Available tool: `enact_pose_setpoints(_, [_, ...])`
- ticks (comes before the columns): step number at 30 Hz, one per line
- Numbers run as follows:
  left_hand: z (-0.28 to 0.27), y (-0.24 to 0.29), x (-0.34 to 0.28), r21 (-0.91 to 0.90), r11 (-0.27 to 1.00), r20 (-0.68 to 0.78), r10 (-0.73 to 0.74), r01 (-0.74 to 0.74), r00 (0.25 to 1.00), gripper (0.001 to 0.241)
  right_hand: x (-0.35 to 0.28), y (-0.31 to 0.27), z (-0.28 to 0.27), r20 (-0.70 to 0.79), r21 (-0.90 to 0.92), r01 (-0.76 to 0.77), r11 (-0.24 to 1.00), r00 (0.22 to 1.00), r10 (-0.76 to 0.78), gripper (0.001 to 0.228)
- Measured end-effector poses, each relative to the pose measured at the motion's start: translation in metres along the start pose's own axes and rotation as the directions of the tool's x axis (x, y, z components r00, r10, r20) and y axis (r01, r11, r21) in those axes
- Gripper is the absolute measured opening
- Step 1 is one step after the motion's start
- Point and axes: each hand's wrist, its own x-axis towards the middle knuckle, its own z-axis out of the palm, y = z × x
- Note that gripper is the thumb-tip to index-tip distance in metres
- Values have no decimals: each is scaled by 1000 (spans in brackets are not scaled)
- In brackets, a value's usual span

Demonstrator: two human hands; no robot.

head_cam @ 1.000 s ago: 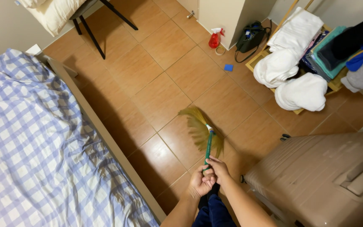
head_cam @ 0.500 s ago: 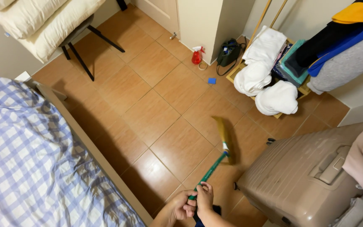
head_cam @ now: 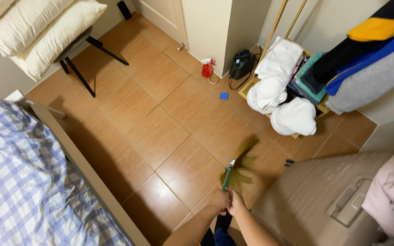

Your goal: The person sweeps the tiled floor of a bedroom using a green-handled broom, moving around a bed and a stack of pillows. After sweeping, the person picks up a colorful U-shaped neck pillow from the bed and places it on a nearby suitcase.

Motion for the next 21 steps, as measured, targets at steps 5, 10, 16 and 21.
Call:
enact_pose_setpoints(5, [-12, 39, -41, 156, 987, 58, 40, -49, 997, 25, -91, -47, 69, -114, 98, 131, 987, 986, -120, 15])
enact_pose_setpoints(10, [-17, 52, -5, -44, 999, 294, 30, -18, 955, 19, -39, -55, 41, -208, -17, 529, 848, 828, -521, 19])
enact_pose_setpoints(16, [52, 86, 140, -579, 744, 586, 95, 334, 805, 22, 37, -127, -3, -276, 7, 378, 926, 891, -361, 6])
enact_pose_setpoints(21, [12, 206, 68, -513, 821, 391, -34, 249, 920, 26, 47, -174, -8, -86, -207, 215, 954, 968, -236, 40])
